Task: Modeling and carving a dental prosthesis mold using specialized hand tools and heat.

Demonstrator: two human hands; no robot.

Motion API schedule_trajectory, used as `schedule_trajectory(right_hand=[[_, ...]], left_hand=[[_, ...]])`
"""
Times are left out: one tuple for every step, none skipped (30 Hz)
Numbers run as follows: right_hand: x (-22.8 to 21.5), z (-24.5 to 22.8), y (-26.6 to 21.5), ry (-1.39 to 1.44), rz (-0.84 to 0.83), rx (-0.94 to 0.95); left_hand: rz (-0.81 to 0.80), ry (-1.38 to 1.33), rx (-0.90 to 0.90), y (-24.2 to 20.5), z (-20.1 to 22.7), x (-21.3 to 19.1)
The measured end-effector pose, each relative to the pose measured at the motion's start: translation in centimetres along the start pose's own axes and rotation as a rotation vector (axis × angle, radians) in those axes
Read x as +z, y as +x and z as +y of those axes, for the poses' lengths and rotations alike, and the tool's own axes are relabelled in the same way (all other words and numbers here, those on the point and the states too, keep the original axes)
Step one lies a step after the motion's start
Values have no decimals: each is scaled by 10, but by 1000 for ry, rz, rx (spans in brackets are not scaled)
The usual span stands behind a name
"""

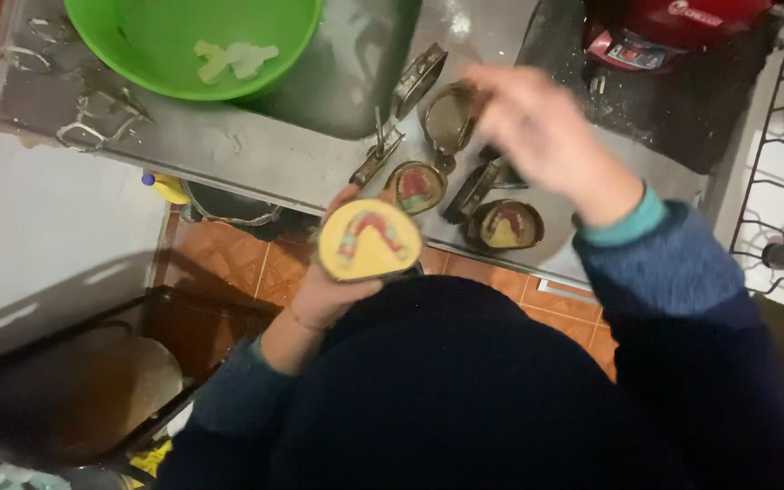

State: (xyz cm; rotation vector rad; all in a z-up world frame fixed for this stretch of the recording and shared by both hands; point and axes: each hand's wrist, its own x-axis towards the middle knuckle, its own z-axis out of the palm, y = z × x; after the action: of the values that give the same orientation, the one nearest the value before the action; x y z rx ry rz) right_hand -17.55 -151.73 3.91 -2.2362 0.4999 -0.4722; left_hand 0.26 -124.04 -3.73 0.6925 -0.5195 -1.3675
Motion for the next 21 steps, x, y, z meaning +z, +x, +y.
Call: schedule_trajectory(right_hand=[[-2, 14, 2, 0, 3, 6], [-4, 27, 4, -69, 69, -112], [-7, 40, 5, -135, 129, -231], [1, 61, 3, -136, 128, -228], [9, 81, 1, -60, 90, 24], [18, 102, -3, 19, 43, 274], [22, 109, -2, 20, 40, 278], [25, 115, 0, -71, -5, 223], [27, 122, 2, -161, -50, 168], [31, 128, 3, -163, -50, 168], [35, 133, 3, -259, -67, 94], [40, 139, 3, -354, -86, 21], [43, 140, 2, -354, -87, 20], [46, 142, 1, -414, -79, -18], [50, 144, -1, -473, -71, -56], [51, 143, 0, -474, -73, -57], [53, 142, 0, -520, -126, -41], [54, 141, 0, -565, -179, -24], [53, 139, 2, -567, -179, -26], [52, 136, 4, -586, -186, -10], [51, 134, 7, -605, -192, 5]], left_hand=[[-2, -1, -6, -7, 3, -1], [25, -49, 5, -15, 5, -2], [52, -96, 15, -22, 8, -3], [53, -98, 13, -25, 10, -3], [93, -121, 23, -27, 12, -2], [136, -143, 33, -31, 14, -2], [139, -145, 31, -33, 15, -1], [153, -148, 51, -33, 15, -1], [168, -151, 70, -33, 16, -1], [168, -152, 72, -33, 16, -2], [164, -133, 68, -33, 16, -3], [161, -114, 64, -34, 16, -4], [162, -115, 65, -34, 15, -6], [141, -99, 67, -35, 14, -8], [120, -84, 69, -36, 13, -10], [120, -85, 70, -36, 13, -11], [120, -81, 67, -36, 13, -11], [119, -76, 63, -36, 13, -12], [118, -76, 65, -36, 12, -13], [115, -50, 66, -36, 12, -15], [112, -24, 66, -36, 11, -16]])
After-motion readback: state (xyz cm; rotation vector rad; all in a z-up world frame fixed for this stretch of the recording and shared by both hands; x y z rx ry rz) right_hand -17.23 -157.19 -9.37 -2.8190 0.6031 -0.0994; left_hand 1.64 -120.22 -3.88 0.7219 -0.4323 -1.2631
